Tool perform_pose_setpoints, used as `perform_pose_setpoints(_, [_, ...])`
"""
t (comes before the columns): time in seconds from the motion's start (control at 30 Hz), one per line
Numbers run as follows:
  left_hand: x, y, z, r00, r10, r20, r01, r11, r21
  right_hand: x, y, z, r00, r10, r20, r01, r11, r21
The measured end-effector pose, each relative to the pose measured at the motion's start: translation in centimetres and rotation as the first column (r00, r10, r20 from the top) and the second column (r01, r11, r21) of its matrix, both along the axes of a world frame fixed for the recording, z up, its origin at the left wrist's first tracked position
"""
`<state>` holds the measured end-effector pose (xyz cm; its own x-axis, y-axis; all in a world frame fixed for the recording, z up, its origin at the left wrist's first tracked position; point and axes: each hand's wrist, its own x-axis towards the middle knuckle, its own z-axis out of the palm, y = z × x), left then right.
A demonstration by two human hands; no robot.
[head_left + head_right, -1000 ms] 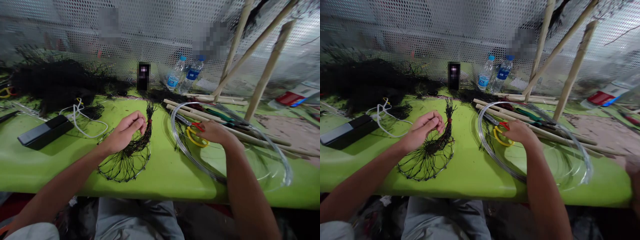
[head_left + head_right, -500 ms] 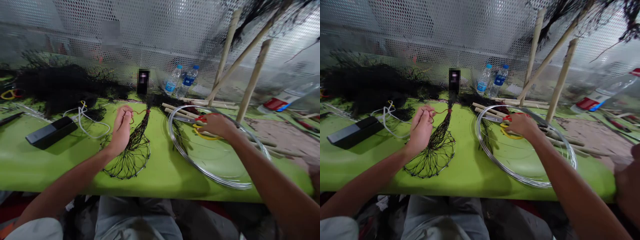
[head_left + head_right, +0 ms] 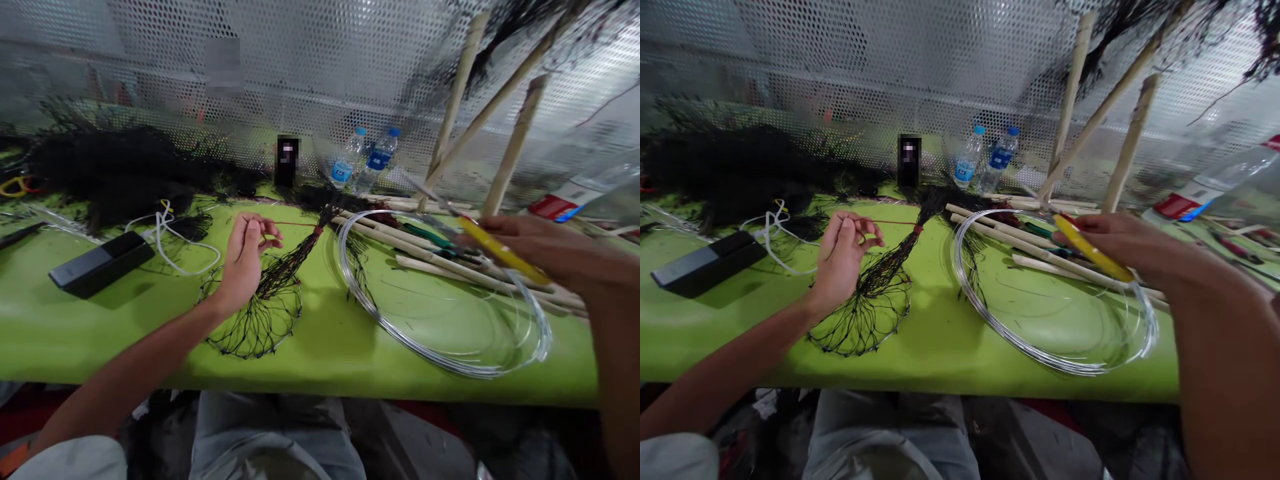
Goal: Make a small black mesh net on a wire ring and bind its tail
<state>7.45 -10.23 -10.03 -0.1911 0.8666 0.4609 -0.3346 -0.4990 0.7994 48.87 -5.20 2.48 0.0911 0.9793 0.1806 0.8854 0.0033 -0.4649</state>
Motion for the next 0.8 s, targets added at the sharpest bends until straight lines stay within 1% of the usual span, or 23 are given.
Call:
perform_pose_setpoints(0.03, [0.0, -0.1, 0.1, 1.000, -0.004, -0.001, 0.004, 1.000, 0.001, -1.3, -1.7, -0.4, 0.990, 0.060, -0.131, -0.072, 0.993, -0.093])
perform_pose_setpoints(0.07, [0.0, -0.2, 0.1, 1.000, -0.007, -0.004, 0.007, 1.000, 0.004, -2.7, -3.6, -0.9, 0.968, 0.100, -0.229, -0.133, 0.982, -0.137])
perform_pose_setpoints(0.1, [0.0, -0.2, 0.2, 1.000, -0.011, -0.009, 0.011, 1.000, 0.008, -4.3, -5.7, -1.5, 0.884, 0.141, -0.446, -0.260, 0.941, -0.217])
perform_pose_setpoints(0.13, [0.0, -0.3, 0.2, 1.000, -0.016, -0.013, 0.016, 1.000, 0.012, -5.9, -7.7, -2.3, 0.773, 0.162, -0.613, -0.411, 0.864, -0.290])
perform_pose_setpoints(0.17, [0.0, -0.4, 0.3, 1.000, -0.022, -0.017, 0.023, 1.000, 0.018, -7.5, -9.7, -3.3, 0.655, 0.176, -0.735, -0.550, 0.778, -0.303])
perform_pose_setpoints(0.2, [0.0, -0.5, 0.3, 0.999, -0.029, -0.019, 0.030, 0.999, 0.026, -9.0, -11.5, -4.3, 0.541, 0.183, -0.821, -0.658, 0.700, -0.278])
perform_pose_setpoints(0.23, [0.0, -0.5, 0.3, 0.999, -0.036, -0.020, 0.036, 0.999, 0.037, -10.4, -12.9, -5.5, 0.453, 0.166, -0.876, -0.737, 0.622, -0.264])
perform_pose_setpoints(0.27, [0.0, -0.6, 0.3, 0.999, -0.039, -0.018, 0.040, 0.998, 0.051, -11.7, -14.1, -6.6, 0.397, 0.153, -0.905, -0.783, 0.570, -0.247])
perform_pose_setpoints(0.3, [0.0, -0.7, 0.3, 0.999, -0.042, -0.018, 0.043, 0.997, 0.065, -12.8, -14.9, -7.8, 0.357, 0.124, -0.926, -0.808, 0.539, -0.240])
perform_pose_setpoints(0.33, [0.0, -0.7, 0.3, 0.999, -0.044, -0.019, 0.046, 0.996, 0.073, -13.9, -15.5, -8.8, 0.326, 0.063, -0.943, -0.805, 0.542, -0.242])
perform_pose_setpoints(0.4, [0.0, -0.9, 0.2, 0.998, -0.047, -0.033, 0.049, 0.996, 0.078, -15.6, -15.9, -10.2, 0.273, -0.066, -0.960, -0.781, 0.567, -0.261])
perform_pose_setpoints(0.47, [0.0, -1.2, 0.3, 0.997, -0.043, -0.061, 0.047, 0.996, 0.076, -16.8, -16.0, -10.9, 0.225, -0.151, -0.963, -0.764, 0.585, -0.271])
perform_pose_setpoints(0.5, [0.0, -1.4, 0.3, 0.996, -0.038, -0.079, 0.044, 0.996, 0.083, -17.3, -15.9, -11.0, 0.213, -0.162, -0.963, -0.756, 0.597, -0.268])
perform_pose_setpoints(0.6, [-0.2, -1.9, 0.6, 0.989, -0.047, -0.143, 0.064, 0.991, 0.120, -18.0, -15.8, -10.6, 0.226, -0.119, -0.967, -0.729, 0.638, -0.249])
perform_pose_setpoints(0.7, [-0.3, -2.4, 0.8, 0.971, -0.110, -0.215, 0.142, 0.979, 0.144, -18.5, -15.3, -9.9, 0.256, -0.045, -0.966, -0.716, 0.662, -0.221])
perform_pose_setpoints(0.8, [-0.4, -2.8, 0.8, 0.951, -0.187, -0.247, 0.231, 0.959, 0.162, -19.0, -14.4, -9.2, 0.275, -0.021, -0.961, -0.686, 0.696, -0.212])
